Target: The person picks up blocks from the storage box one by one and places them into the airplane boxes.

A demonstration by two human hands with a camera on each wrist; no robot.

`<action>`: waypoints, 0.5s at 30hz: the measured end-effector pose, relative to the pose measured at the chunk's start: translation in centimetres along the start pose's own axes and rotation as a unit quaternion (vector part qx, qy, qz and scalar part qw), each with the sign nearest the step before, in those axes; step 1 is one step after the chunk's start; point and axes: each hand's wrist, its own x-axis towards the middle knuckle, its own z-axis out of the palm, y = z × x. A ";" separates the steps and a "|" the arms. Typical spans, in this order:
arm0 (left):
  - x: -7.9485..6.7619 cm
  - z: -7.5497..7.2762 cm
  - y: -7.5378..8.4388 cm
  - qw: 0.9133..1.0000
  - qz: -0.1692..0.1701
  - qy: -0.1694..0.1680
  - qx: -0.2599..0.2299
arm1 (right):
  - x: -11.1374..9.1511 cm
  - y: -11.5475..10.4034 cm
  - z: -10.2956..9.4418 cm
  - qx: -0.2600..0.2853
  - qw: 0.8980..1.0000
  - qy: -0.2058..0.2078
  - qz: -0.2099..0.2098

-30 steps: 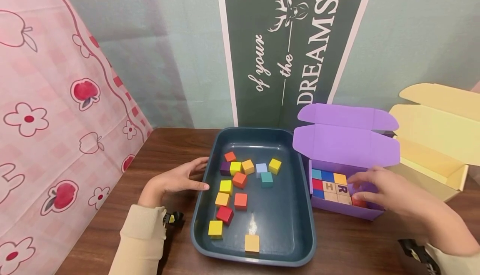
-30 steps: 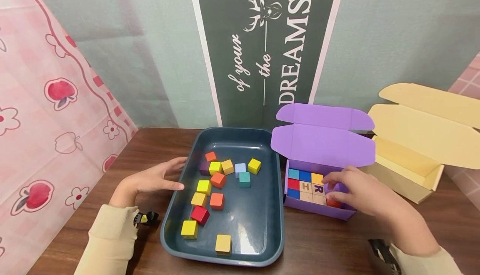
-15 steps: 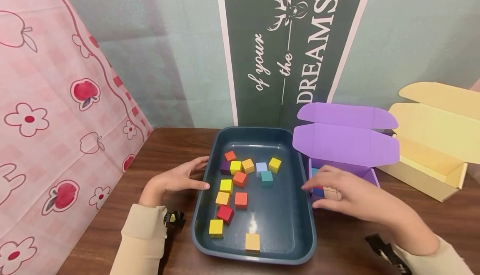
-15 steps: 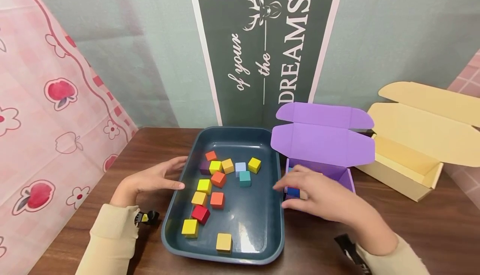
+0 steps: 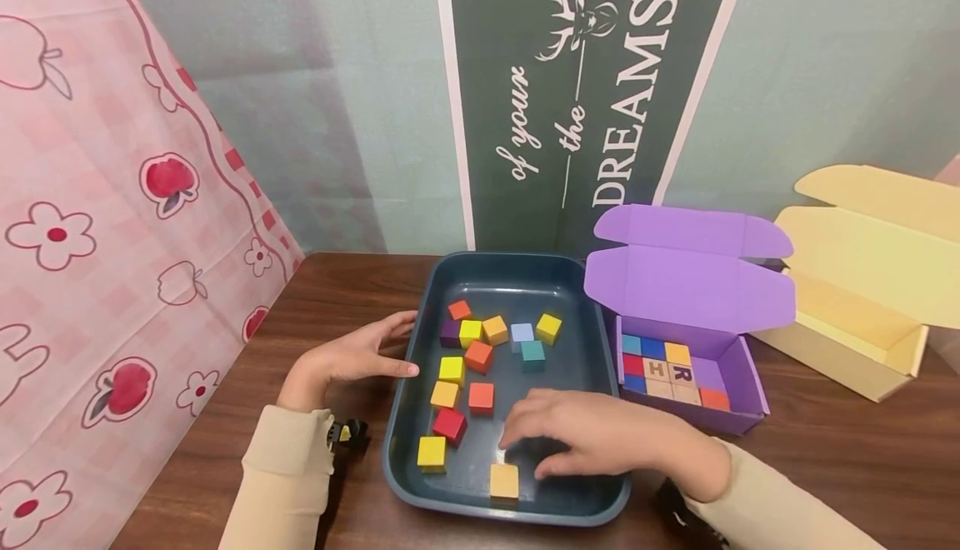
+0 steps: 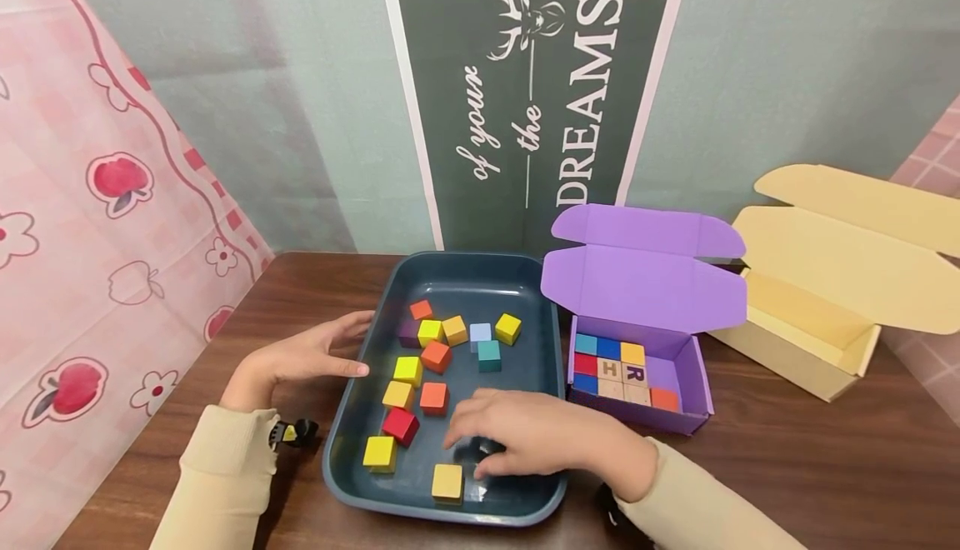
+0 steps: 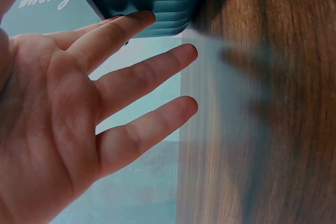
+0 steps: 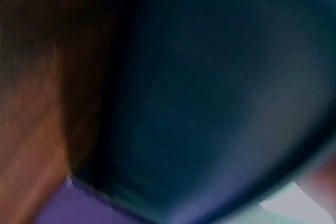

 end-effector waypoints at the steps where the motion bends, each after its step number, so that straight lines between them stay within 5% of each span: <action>1: 0.0 0.0 0.0 1.000 -0.001 0.000 0.001 | 0.3 0.0 0.3 0.005 1.000 -0.008 -0.005; 15: 0.0 0.0 0.0 1.000 -0.003 -0.001 0.001 | 1.7 0.4 2.0 0.002 0.998 -0.043 -0.039</action>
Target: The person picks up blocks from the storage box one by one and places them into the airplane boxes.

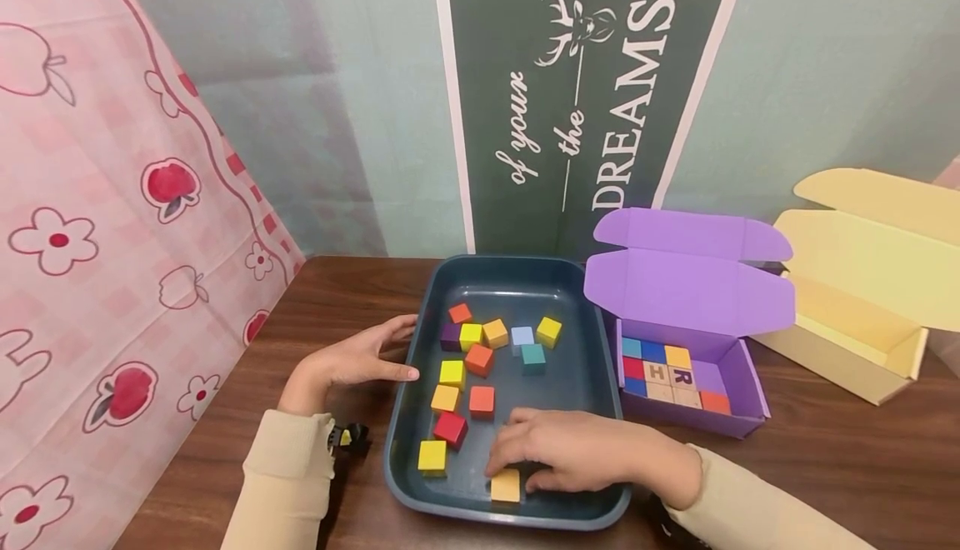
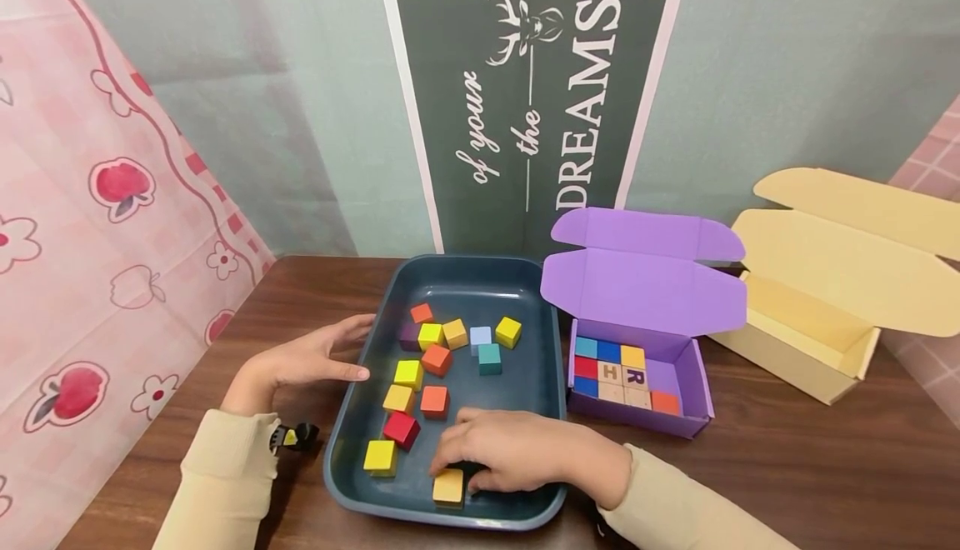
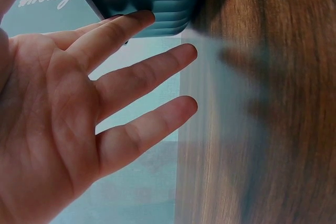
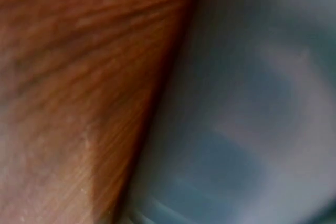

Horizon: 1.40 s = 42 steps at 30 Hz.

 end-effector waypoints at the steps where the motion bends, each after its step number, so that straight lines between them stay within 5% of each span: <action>1: 0.0 0.0 0.0 1.000 0.000 0.000 0.001 | 0.0 0.0 0.0 0.000 1.000 -0.001 0.002; 19: 0.0 0.0 0.2 1.000 0.007 0.002 0.003 | -0.7 0.2 -0.9 -0.015 0.999 -0.002 0.036; 27: -0.1 -0.1 0.3 1.000 0.006 0.003 0.007 | -2.6 0.0 -2.7 -0.001 0.995 0.057 0.082; 42: -0.2 0.0 0.1 1.000 0.002 0.005 0.007 | -6.9 0.4 -4.6 -0.078 0.976 0.193 0.063</action>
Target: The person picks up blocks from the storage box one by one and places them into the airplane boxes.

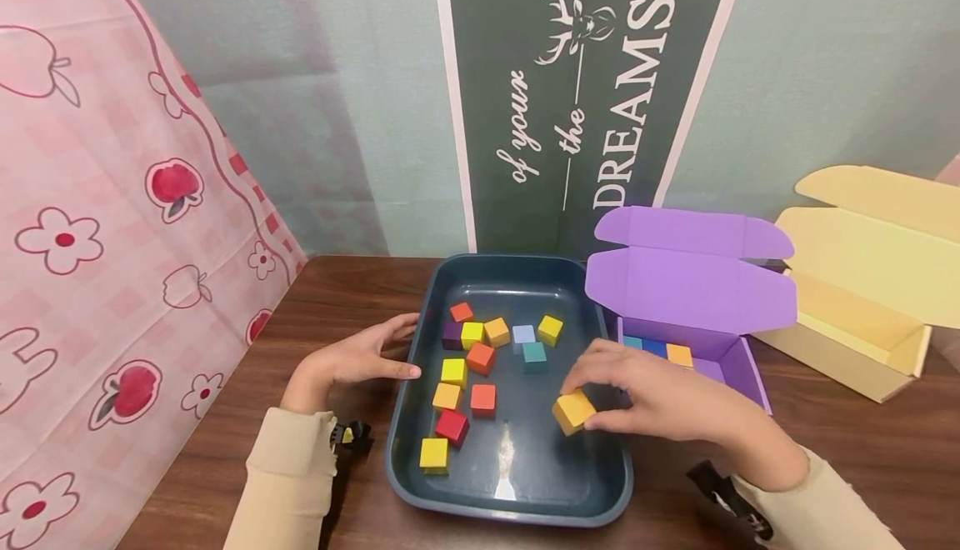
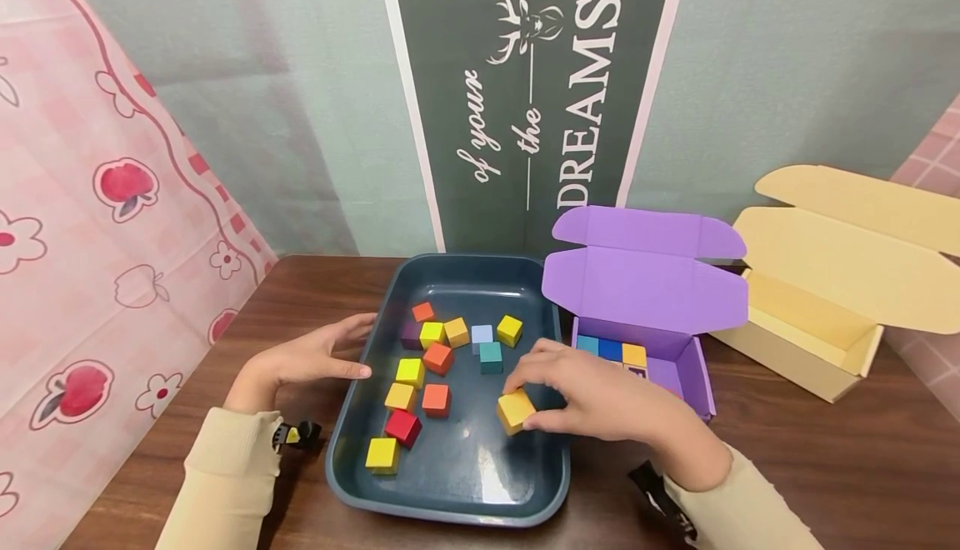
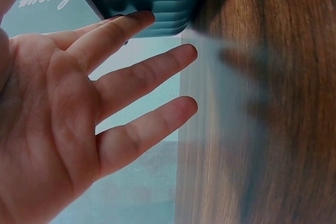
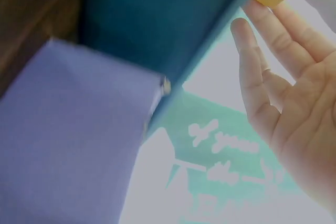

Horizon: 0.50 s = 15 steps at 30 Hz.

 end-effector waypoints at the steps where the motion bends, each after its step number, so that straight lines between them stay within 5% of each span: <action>1: 0.0 0.0 0.0 1.000 0.001 0.000 -0.002 | -0.3 0.1 -0.2 -0.007 1.000 0.011 -0.003; 15: 0.1 -0.1 -0.2 1.000 0.004 -0.004 0.001 | -5.2 2.9 -4.0 -0.063 0.988 0.131 0.046</action>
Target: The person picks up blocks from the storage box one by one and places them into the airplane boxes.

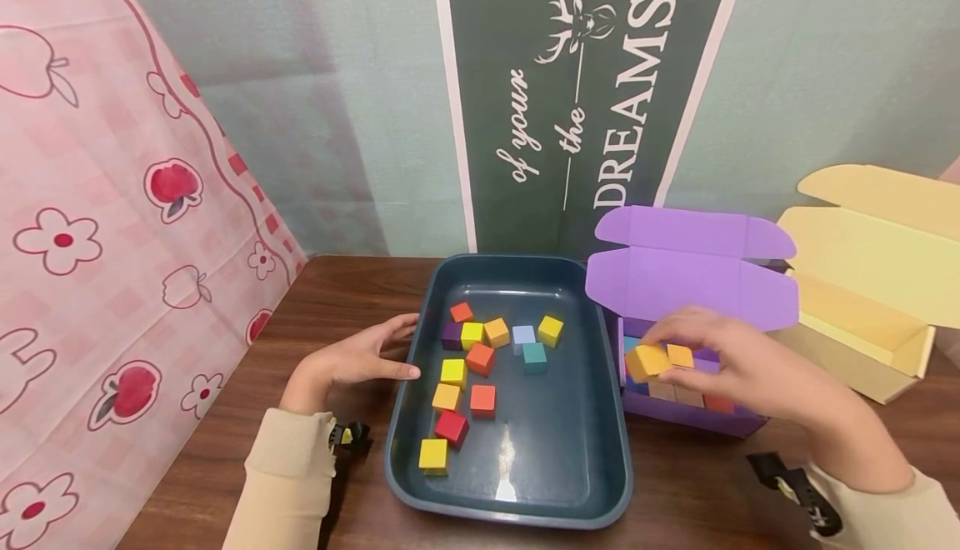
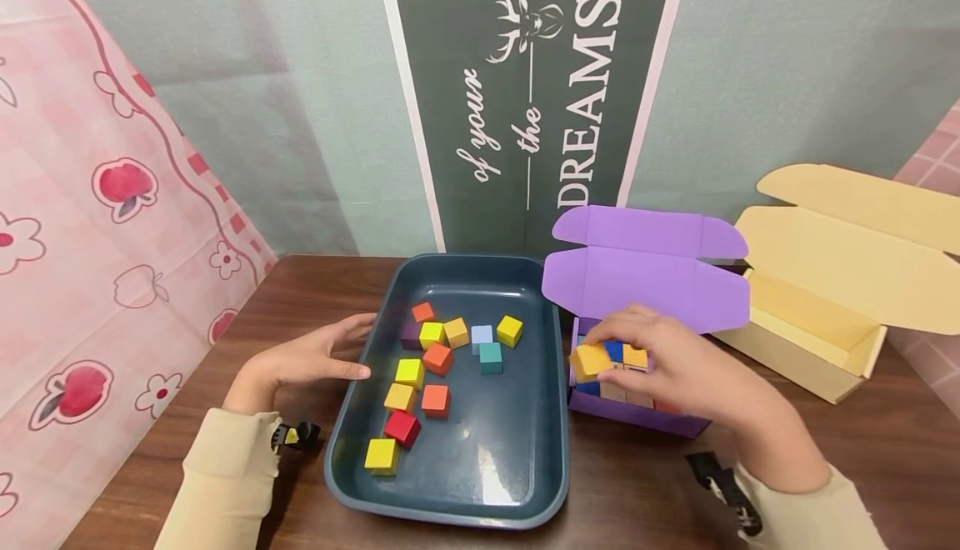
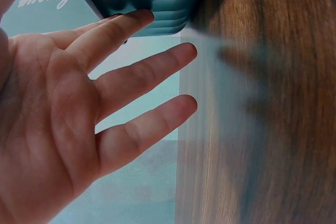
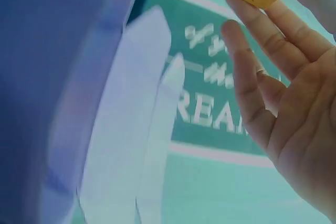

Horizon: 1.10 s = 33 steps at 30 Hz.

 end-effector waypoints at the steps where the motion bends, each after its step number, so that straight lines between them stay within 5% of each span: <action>1: 0.0 0.0 0.0 1.000 0.000 0.000 0.000 | -0.4 0.5 -0.3 -0.007 1.000 0.005 0.008; 14: 0.0 0.0 0.2 1.000 0.001 0.000 -0.010 | -4.3 5.2 -1.7 -0.067 0.978 -0.073 0.185; 24: 0.0 0.0 0.0 1.000 0.005 -0.003 -0.008 | -4.4 5.8 -1.5 -0.107 0.958 -0.143 0.223; 33: 0.0 0.1 0.0 1.000 0.000 0.000 -0.007 | -4.3 5.2 -0.4 -0.155 0.925 -0.174 0.300</action>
